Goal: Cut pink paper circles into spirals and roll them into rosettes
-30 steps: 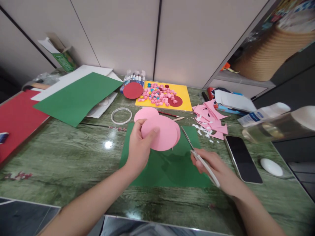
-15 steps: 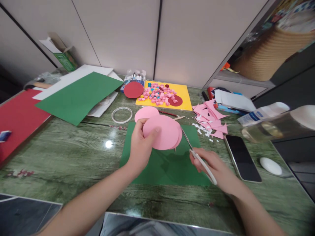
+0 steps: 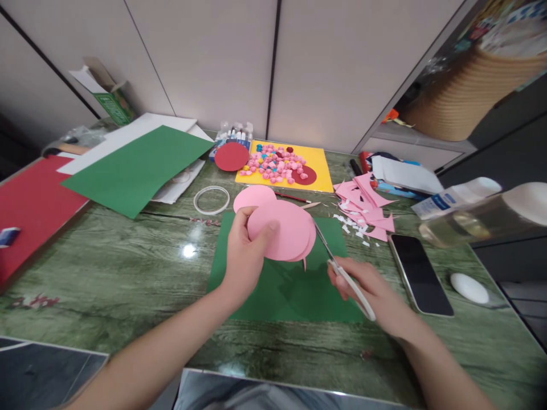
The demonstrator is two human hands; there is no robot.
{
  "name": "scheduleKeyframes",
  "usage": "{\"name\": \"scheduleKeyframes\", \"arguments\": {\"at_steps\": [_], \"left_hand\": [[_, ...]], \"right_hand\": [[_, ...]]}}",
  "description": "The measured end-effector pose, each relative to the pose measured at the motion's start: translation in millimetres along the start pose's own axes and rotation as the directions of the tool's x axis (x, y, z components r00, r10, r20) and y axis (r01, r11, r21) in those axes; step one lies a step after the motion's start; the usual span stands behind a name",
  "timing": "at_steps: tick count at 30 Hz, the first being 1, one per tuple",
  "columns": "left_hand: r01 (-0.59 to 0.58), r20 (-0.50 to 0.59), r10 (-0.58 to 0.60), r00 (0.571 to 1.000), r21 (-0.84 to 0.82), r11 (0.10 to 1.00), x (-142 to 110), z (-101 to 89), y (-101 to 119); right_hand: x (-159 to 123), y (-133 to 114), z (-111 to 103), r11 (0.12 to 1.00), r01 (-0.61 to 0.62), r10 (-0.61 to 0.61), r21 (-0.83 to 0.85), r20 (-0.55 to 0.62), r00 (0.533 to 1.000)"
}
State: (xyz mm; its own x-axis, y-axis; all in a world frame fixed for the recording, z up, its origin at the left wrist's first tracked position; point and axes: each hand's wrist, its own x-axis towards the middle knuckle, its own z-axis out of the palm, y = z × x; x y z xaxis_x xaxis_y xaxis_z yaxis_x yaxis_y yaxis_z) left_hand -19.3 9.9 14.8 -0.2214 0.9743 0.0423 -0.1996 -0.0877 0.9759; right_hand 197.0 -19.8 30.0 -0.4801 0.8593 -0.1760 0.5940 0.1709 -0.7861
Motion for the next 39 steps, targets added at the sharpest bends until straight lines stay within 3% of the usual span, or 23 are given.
{"name": "scheduleKeyframes", "arguments": {"at_steps": [18, 39], "left_hand": [[0.013, -0.010, -0.012, 1.000, 0.059, 0.998, -0.6, 0.9, 2.0], [0.009, -0.036, -0.008, 0.999, 0.018, 1.000, -0.1, 0.2, 0.4]], "right_hand": [[0.5, -0.9, -0.1, 1.000, -0.010, 0.010, -0.001, 0.001, 1.000], [-0.3, 1.0, 1.2, 1.000, -0.004, 0.004, -0.025, 0.007, 1.000]]}}
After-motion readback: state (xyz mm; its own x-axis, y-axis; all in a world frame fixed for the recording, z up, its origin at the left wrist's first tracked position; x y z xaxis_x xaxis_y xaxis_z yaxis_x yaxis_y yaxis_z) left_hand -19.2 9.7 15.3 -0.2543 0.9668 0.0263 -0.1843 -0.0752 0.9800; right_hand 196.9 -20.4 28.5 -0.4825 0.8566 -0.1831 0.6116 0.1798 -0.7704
